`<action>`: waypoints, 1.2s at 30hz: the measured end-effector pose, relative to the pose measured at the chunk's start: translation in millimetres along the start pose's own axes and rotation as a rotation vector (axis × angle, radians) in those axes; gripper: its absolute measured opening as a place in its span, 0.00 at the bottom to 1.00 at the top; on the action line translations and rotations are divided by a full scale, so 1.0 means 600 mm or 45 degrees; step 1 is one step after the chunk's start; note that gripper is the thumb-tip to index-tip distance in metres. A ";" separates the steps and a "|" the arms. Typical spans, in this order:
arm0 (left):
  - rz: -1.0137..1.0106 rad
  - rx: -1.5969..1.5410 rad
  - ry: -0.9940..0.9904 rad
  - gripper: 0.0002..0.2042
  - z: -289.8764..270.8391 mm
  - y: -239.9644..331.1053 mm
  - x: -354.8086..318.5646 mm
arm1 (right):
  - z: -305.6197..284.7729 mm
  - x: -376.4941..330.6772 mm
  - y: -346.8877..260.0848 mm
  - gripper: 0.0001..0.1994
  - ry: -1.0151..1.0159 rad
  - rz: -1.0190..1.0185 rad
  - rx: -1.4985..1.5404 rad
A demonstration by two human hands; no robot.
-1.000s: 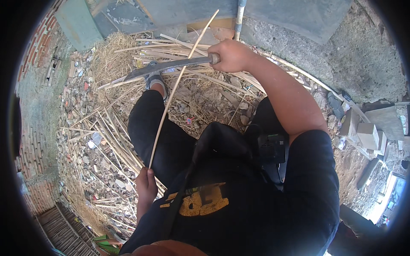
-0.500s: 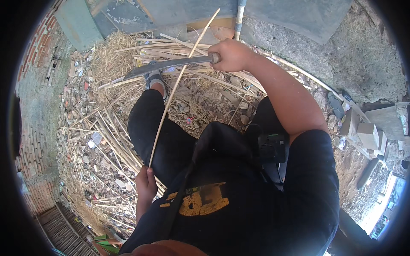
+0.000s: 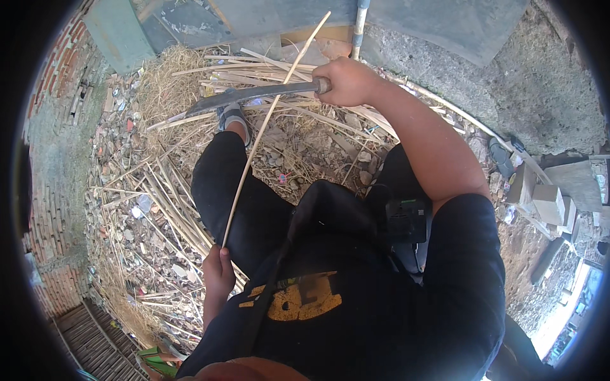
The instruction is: The person uses a large blade to shave or trim long strips of bamboo, holding the strip with one hand and drawing the blade along its length while seated outdoors.
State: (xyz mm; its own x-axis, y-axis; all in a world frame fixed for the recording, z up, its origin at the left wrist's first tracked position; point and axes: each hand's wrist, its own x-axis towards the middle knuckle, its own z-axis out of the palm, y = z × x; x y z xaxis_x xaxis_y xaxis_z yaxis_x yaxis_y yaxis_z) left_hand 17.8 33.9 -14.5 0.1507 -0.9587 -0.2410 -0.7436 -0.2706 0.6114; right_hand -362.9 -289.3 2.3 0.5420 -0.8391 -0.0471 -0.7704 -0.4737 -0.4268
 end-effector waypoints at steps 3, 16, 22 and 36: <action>0.003 -0.008 0.005 0.18 0.000 0.003 0.001 | 0.012 -0.001 0.009 0.12 0.122 -0.085 0.077; 0.025 0.036 0.006 0.19 0.001 0.002 0.001 | 0.008 -0.003 0.003 0.11 0.099 -0.057 0.073; 0.031 0.035 0.008 0.19 0.003 -0.002 0.001 | 0.007 -0.002 0.001 0.12 0.089 -0.055 0.070; 0.004 0.033 0.021 0.19 0.002 0.004 0.001 | 0.004 0.001 0.002 0.13 0.017 -0.022 0.026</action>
State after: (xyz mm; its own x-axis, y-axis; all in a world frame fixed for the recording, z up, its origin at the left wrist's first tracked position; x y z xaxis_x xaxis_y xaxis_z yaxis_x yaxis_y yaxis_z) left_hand 15.1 32.8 -14.0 0.1588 -0.9611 -0.2261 -0.7605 -0.2651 0.5927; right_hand -363.0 -289.6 -0.4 0.5506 -0.8343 -0.0277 -0.7539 -0.4827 -0.4457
